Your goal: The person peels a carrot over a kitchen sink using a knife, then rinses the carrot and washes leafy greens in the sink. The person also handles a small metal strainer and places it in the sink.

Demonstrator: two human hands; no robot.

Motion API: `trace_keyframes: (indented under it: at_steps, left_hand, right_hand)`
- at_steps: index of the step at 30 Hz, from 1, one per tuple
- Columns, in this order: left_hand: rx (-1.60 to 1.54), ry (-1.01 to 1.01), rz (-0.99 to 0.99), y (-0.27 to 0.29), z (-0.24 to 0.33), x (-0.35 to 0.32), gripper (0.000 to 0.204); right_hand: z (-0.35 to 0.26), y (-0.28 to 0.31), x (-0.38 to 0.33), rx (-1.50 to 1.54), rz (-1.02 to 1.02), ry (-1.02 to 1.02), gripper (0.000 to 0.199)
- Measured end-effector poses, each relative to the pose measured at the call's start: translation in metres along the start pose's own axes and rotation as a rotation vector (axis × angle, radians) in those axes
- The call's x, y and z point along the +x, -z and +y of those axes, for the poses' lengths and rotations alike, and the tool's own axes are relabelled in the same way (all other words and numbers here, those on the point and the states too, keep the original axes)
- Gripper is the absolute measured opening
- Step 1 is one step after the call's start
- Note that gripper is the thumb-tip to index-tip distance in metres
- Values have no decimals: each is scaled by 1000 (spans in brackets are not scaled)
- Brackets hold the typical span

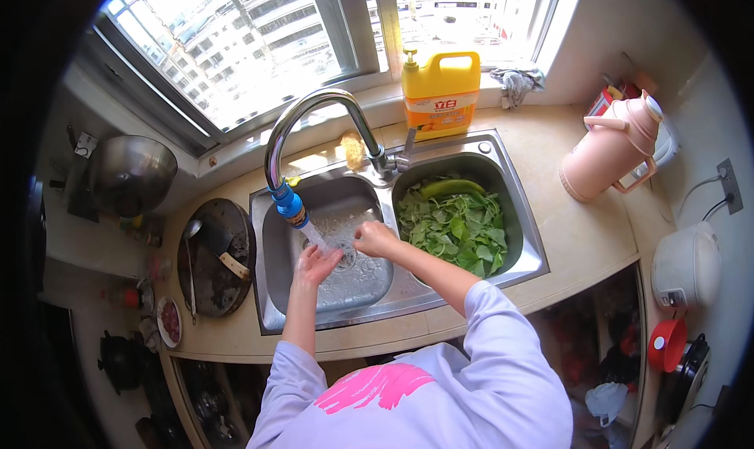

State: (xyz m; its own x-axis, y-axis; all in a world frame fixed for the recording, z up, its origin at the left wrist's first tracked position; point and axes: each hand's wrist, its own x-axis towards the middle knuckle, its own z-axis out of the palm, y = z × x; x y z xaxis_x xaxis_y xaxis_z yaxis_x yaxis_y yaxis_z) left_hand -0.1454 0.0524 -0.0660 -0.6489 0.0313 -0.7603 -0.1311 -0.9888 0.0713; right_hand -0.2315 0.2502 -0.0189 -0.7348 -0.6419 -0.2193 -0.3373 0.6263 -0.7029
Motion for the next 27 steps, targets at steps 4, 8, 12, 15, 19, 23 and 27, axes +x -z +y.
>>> trace_keyframes:
  at_steps: [4,8,12,15,19,23,27]
  left_hand:
    - [224,-104,85,13,-4,-31,57]
    - [326,-84,-26,18,-13,-41,57]
    - [576,-190,-96,39,-23,-59,52]
    - [733,-190,-137,41,-33,-75,49]
    - [813,-255,-72,52,-32,-96,51]
    - [1128,-342,-88,58,-32,-104,57]
    - [1857,-595,-30,58,-38,-118,64]
  right_hand:
    - [66,30,11,174,217,22,61]
    - [108,70,73,469,582,-74,78]
    - [76,101,108,503,707,-306,79]
    - [94,121,121,777,643,-115,81]
    - [87,122,95,428,493,9,61]
    - [116,91,34,428,457,-83,35]
    - [111,71,-86,-376,-145,163,36]
